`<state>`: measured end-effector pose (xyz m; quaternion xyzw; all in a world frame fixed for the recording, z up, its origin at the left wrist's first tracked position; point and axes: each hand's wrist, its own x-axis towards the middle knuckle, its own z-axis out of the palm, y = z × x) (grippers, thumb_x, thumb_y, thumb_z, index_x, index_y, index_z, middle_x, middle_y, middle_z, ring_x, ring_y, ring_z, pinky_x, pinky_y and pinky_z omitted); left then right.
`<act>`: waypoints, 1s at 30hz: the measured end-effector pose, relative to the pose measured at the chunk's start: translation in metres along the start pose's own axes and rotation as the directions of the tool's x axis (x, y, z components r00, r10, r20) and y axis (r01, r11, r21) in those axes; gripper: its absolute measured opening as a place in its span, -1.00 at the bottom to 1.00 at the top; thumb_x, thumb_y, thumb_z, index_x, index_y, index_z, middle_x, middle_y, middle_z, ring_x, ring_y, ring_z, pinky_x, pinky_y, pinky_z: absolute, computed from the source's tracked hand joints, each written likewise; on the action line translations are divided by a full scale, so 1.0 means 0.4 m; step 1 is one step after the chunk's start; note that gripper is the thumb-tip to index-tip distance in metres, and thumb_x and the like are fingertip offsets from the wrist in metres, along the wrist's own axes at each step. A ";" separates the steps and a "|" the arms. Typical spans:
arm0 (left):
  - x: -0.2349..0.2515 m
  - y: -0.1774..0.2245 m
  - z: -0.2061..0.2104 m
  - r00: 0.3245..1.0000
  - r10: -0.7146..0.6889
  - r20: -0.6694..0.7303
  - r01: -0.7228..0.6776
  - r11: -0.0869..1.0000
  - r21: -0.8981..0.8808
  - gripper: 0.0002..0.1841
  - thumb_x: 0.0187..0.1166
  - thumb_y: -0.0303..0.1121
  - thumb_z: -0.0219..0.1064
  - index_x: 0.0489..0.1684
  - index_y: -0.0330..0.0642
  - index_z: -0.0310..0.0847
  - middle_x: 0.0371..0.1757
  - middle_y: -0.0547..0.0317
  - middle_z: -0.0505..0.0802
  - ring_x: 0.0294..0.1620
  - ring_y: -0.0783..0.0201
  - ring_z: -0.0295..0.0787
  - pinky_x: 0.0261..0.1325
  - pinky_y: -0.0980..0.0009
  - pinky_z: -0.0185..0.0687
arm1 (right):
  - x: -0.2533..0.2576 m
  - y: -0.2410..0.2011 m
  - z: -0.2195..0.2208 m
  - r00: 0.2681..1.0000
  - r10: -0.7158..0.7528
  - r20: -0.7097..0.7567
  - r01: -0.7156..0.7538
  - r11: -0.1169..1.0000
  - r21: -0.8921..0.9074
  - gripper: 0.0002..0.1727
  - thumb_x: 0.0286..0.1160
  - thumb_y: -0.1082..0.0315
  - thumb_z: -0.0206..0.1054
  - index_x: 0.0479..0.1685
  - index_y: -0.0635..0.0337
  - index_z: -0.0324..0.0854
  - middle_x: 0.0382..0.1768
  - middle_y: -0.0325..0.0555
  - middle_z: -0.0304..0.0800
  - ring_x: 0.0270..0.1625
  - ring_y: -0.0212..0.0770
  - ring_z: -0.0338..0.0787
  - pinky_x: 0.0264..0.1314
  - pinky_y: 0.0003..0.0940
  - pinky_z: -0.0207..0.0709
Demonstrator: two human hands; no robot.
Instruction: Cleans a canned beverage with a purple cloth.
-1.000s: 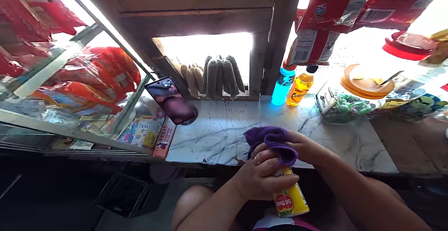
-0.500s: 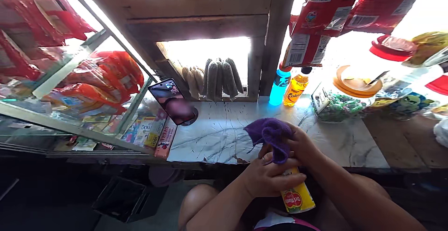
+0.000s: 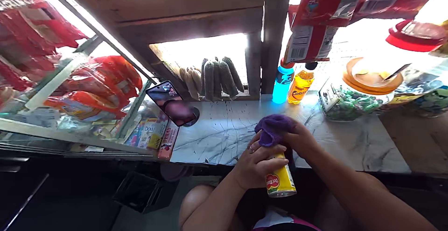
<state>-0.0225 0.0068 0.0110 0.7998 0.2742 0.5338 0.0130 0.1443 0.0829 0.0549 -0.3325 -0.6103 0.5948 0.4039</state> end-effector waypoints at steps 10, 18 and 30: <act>0.018 -0.021 0.011 0.679 -0.693 -0.243 0.309 0.570 -0.761 -0.51 0.40 -0.10 0.58 0.34 0.27 0.61 0.31 0.40 0.80 0.31 0.40 0.72 0.37 0.34 0.65 | -0.013 0.022 -0.001 0.968 0.139 0.211 -0.216 0.887 0.407 -0.74 0.63 0.42 0.23 0.22 0.20 0.58 -0.03 -0.24 0.86 0.06 -0.37 0.82 0.23 -0.31 0.71; 0.062 -0.066 -0.074 0.189 -0.980 -0.064 0.054 0.075 -0.996 -0.71 0.62 -0.08 0.27 0.13 0.02 0.62 0.06 0.08 0.89 0.14 0.13 0.87 0.12 0.20 0.82 | -0.035 0.016 0.003 0.925 -0.113 0.363 0.080 0.991 0.105 -0.74 0.36 0.56 0.27 0.01 0.27 0.72 -0.15 -0.41 0.83 -0.06 -0.68 0.73 0.08 -0.60 0.65; 0.084 -0.039 -0.078 0.047 -0.990 0.136 -0.073 -0.139 -0.988 -0.41 0.65 0.27 0.00 0.00 -0.11 0.61 -0.15 0.06 0.88 -0.12 0.17 0.92 -0.10 0.28 0.87 | -0.024 -0.003 -0.018 0.942 -0.122 -0.313 0.192 0.960 0.204 -0.79 0.66 0.34 0.17 0.14 -0.04 0.61 -0.13 -0.47 0.83 0.01 -0.52 0.80 0.18 -0.41 0.70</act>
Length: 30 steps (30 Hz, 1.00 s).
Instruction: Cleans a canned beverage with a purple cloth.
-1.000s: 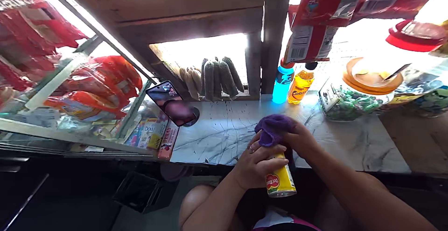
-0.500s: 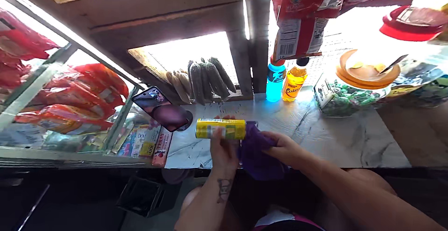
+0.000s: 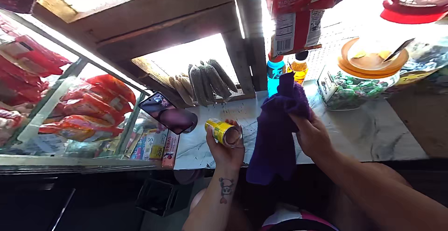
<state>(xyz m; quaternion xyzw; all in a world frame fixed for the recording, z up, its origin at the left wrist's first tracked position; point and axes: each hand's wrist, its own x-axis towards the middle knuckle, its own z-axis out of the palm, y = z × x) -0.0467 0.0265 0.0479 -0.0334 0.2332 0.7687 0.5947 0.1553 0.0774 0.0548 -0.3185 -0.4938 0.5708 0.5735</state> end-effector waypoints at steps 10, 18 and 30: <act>-0.001 0.000 -0.014 0.993 -0.109 0.053 0.110 0.994 -0.025 -0.33 0.59 0.34 -0.01 -0.01 -0.16 0.61 -0.19 0.04 0.87 -0.20 0.16 0.92 -0.20 0.32 0.87 | -0.025 0.026 -0.014 0.885 -0.408 0.225 0.437 0.894 -0.100 -0.74 0.80 0.08 0.11 0.24 -0.22 0.65 0.23 -0.63 0.67 0.39 -0.66 0.54 0.52 -0.48 0.45; -0.005 -0.001 -0.013 0.995 -0.099 0.029 0.099 0.995 -0.028 -0.35 0.58 0.31 0.01 -0.03 -0.15 0.64 -0.21 0.04 0.89 -0.21 0.16 0.93 -0.20 0.29 0.88 | -0.037 0.029 -0.022 0.763 -0.555 0.331 0.621 0.772 -0.136 -0.67 0.82 0.12 0.09 0.34 -0.01 0.59 0.36 -0.48 0.66 0.54 -0.62 0.45 0.69 -0.47 0.28; -0.009 -0.022 -0.028 0.965 0.198 0.174 -0.263 0.758 0.596 -0.59 0.65 -0.10 0.26 0.29 -0.13 0.38 -0.04 0.14 0.86 -0.02 0.27 0.87 0.05 0.32 0.81 | -0.032 0.026 -0.023 0.755 -0.500 0.423 0.597 0.791 -0.132 -0.61 0.83 0.05 0.04 0.34 0.06 0.57 0.36 -0.40 0.66 0.57 -0.60 0.43 0.79 -0.37 0.15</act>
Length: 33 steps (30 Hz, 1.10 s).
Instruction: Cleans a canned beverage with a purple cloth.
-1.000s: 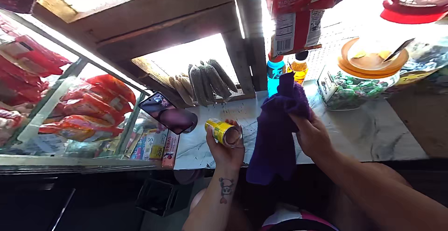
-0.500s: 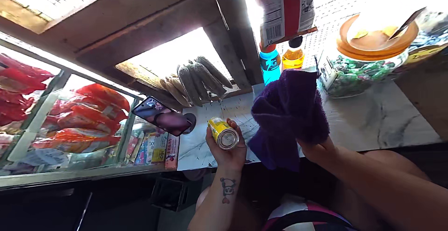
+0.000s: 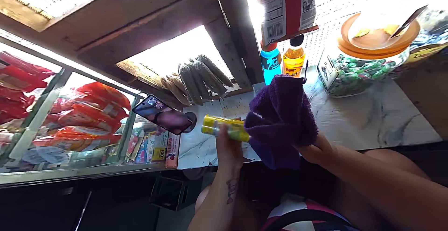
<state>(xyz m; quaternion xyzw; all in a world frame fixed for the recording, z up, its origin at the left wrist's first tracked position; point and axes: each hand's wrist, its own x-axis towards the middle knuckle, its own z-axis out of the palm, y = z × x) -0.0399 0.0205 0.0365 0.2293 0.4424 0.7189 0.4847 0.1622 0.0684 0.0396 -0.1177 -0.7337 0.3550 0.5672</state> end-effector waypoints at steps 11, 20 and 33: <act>-0.003 -0.026 -0.032 0.552 0.538 0.636 -0.807 0.153 0.571 -0.73 0.58 -0.06 0.35 0.18 0.22 0.62 0.20 0.29 0.67 0.39 0.37 0.53 0.60 0.26 0.34 | 0.015 0.008 0.022 0.917 0.277 0.288 -0.355 0.895 0.270 -0.45 0.50 0.32 0.40 0.45 0.42 0.49 0.41 0.06 0.63 0.48 -0.36 0.59 0.56 -0.38 0.49; -0.015 -0.041 -0.023 0.591 0.509 0.626 -0.744 0.046 0.666 -0.74 0.48 -0.09 0.41 0.04 0.12 0.75 0.12 0.08 0.80 0.32 0.14 0.66 0.55 0.01 0.38 | 0.022 0.043 0.002 0.883 0.339 0.325 -0.442 0.832 0.335 -0.63 0.49 0.44 0.40 0.26 0.37 0.66 0.30 -0.16 0.75 0.37 -0.47 0.68 0.48 -0.44 0.57; -0.003 -0.049 -0.025 0.570 0.472 0.673 -0.699 -0.152 0.699 -0.69 0.34 0.00 0.50 0.00 0.23 0.80 0.05 0.07 0.86 0.19 0.08 0.76 0.44 -0.14 0.39 | 0.044 0.012 0.022 0.617 0.771 0.156 -0.740 0.501 0.448 -0.77 0.44 0.55 0.13 -0.13 0.10 0.67 -0.28 -0.37 0.84 -0.18 -0.49 0.79 -0.02 -0.45 0.70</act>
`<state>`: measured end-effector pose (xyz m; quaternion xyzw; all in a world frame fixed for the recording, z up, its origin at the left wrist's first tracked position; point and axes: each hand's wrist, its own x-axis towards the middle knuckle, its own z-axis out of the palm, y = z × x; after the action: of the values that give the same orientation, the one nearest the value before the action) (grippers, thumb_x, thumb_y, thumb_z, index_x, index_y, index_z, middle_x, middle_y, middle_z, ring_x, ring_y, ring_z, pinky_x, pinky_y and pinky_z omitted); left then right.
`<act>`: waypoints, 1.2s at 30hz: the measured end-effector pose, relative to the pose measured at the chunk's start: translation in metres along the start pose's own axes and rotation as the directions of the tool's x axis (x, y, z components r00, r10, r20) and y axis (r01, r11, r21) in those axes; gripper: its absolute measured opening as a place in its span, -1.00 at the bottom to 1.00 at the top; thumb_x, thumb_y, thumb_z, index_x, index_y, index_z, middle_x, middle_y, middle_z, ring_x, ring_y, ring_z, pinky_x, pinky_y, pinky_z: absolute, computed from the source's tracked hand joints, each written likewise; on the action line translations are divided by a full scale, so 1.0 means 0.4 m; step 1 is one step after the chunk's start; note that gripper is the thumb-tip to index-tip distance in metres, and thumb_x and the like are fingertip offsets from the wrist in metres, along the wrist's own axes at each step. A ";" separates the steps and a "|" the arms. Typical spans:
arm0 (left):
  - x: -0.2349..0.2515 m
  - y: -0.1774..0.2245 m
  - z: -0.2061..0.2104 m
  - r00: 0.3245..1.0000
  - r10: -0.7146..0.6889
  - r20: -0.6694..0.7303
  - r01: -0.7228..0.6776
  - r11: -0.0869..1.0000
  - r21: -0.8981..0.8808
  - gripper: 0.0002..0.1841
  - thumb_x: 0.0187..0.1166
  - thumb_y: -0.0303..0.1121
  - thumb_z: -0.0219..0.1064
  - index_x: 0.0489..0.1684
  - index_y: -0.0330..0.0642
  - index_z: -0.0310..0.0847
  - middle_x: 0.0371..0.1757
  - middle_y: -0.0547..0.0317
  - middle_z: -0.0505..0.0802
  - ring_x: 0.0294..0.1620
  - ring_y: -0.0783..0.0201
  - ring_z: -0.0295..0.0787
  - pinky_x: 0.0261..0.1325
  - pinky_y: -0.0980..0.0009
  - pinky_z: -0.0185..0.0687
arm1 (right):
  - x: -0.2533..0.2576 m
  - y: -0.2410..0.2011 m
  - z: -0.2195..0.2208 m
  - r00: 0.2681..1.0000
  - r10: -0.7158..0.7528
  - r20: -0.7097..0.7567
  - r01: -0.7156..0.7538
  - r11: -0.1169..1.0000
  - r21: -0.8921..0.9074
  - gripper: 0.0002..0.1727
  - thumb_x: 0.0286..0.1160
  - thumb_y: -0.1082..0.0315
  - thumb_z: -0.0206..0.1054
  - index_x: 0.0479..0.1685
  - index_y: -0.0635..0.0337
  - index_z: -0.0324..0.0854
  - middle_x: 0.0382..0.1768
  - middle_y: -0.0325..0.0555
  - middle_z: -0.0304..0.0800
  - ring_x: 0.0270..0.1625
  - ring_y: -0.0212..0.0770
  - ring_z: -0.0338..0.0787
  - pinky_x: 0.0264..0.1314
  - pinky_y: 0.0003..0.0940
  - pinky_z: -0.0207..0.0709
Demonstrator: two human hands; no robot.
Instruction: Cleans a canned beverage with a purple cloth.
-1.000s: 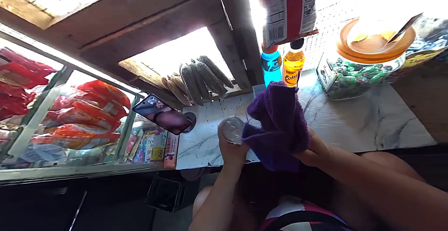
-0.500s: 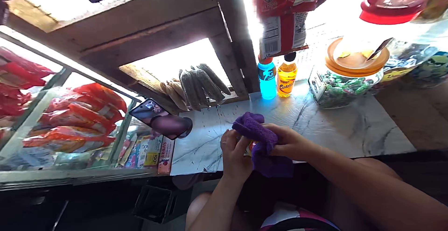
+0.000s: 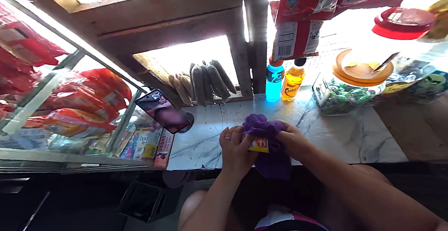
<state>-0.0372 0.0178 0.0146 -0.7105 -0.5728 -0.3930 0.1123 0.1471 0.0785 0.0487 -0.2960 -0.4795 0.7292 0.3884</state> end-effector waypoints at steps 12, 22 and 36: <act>-0.005 -0.003 0.020 0.986 -0.145 0.083 0.165 0.922 -0.349 -0.49 0.29 0.02 0.52 0.14 -0.08 0.74 0.08 -0.03 0.80 0.19 0.09 0.69 0.34 -0.04 0.49 | 0.009 -0.055 -0.042 0.931 0.151 0.333 -0.062 0.963 -0.262 -0.35 0.27 0.51 0.44 0.45 0.23 0.35 0.10 -0.20 0.77 0.12 -0.49 0.78 0.26 -0.46 0.68; -0.039 0.019 0.042 0.946 -0.233 0.226 0.309 0.857 -0.413 -0.36 0.08 -0.11 0.64 0.14 -0.36 0.70 0.16 -0.19 0.80 0.29 -0.08 0.69 0.37 -0.23 0.48 | 0.017 0.005 -0.027 0.976 -0.167 0.137 0.213 0.846 -0.489 -0.69 0.57 0.24 0.36 0.11 0.29 0.64 -0.03 -0.10 0.79 0.06 -0.43 0.76 0.24 -0.41 0.64; -0.037 0.022 0.040 0.939 -0.276 0.205 0.337 0.862 -0.380 -0.30 0.12 -0.02 0.65 0.16 -0.40 0.69 0.12 -0.13 0.83 0.24 0.04 0.73 0.37 0.03 0.59 | 0.005 -0.022 -0.011 0.982 -0.028 0.187 0.139 0.775 -0.616 -0.41 0.43 0.04 0.50 0.32 0.26 0.56 0.23 0.07 0.69 0.27 -0.25 0.70 0.40 -0.25 0.55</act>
<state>-0.0231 0.0139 -0.0036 -0.6441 -0.5900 -0.4648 -0.1445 0.1520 0.0841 0.0552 -0.3243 -0.7378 0.5325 0.2586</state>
